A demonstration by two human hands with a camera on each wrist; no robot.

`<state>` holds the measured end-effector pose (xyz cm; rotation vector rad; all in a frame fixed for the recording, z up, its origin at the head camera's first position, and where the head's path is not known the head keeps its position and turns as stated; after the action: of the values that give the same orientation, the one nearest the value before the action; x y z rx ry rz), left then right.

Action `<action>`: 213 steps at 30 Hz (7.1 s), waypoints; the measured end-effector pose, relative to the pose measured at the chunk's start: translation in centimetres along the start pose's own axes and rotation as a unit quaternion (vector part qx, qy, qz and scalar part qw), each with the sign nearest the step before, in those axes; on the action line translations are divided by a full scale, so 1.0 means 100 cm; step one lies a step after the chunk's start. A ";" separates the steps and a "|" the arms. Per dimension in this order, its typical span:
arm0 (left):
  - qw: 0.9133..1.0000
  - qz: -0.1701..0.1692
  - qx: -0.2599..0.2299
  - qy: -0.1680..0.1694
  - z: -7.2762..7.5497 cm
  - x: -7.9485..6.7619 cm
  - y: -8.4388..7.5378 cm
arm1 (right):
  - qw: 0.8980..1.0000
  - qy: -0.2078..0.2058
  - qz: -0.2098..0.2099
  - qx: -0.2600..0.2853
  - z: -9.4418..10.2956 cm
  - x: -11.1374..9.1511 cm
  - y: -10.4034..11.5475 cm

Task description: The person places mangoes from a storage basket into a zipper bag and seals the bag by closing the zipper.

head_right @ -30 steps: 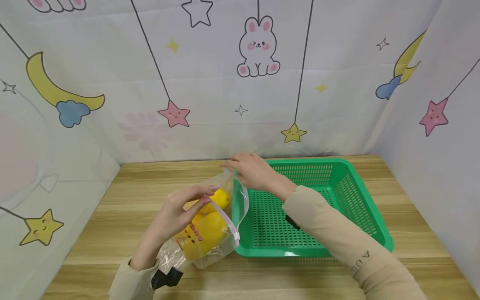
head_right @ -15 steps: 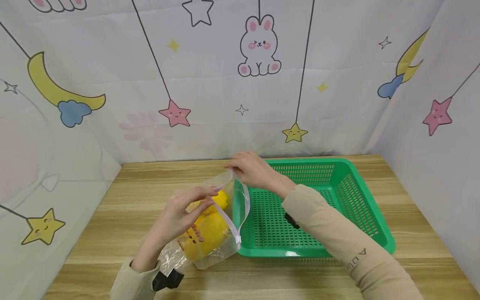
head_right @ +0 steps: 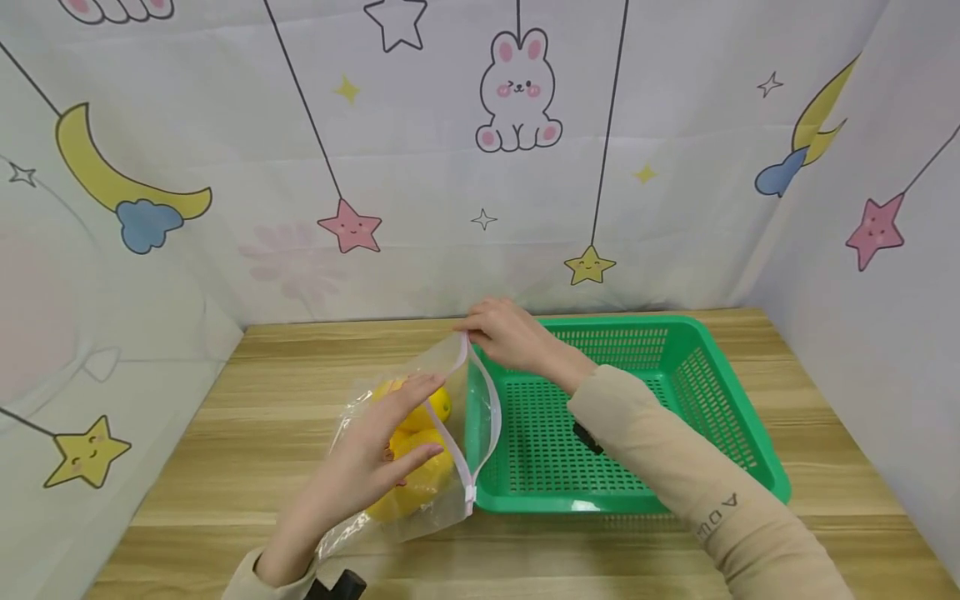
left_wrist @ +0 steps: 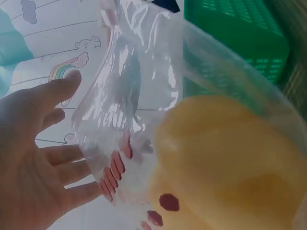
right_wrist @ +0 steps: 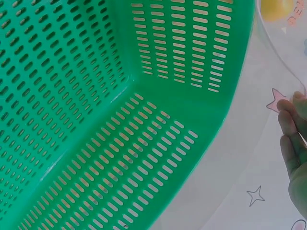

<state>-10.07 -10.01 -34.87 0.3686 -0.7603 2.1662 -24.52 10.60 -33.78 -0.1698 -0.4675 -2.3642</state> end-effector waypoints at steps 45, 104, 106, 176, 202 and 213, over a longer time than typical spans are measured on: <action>0.929 -0.123 0.266 -0.225 -0.061 -0.034 -0.055 | 1.000 -0.023 -0.009 0.000 0.001 -0.001 0.002; 0.865 0.058 0.126 -0.482 0.076 -0.074 0.007 | 0.985 -0.132 -0.050 0.098 0.034 0.009 0.017; 0.866 0.055 0.119 -0.483 0.076 -0.074 0.007 | 0.986 -0.132 -0.052 0.093 0.035 0.009 0.017; 0.892 -0.013 0.057 -0.448 0.048 -0.050 -0.011 | 0.960 -0.210 0.185 0.021 0.012 -0.009 0.181; 0.882 -0.012 0.070 -0.466 0.048 -0.048 -0.013 | 0.953 -0.234 0.190 -0.025 0.010 -0.007 0.183; 0.880 -0.015 0.068 -0.470 0.047 -0.049 -0.012 | 0.954 -0.227 0.190 -0.043 0.009 -0.008 0.182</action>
<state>-5.97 -15.25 -33.16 1.5607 -1.0857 1.9405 -11.69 -1.03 -27.91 -0.7842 -0.4926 -1.9580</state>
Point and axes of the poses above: each hand's wrist, its own x-axis towards the middle knuckle, its own z-axis out of the back of the hand, y = z × x, the point moved 1 cm from there along x, towards the middle knuckle, and after that the axes turned 10 degrees about -z, right-handed, at the moved point
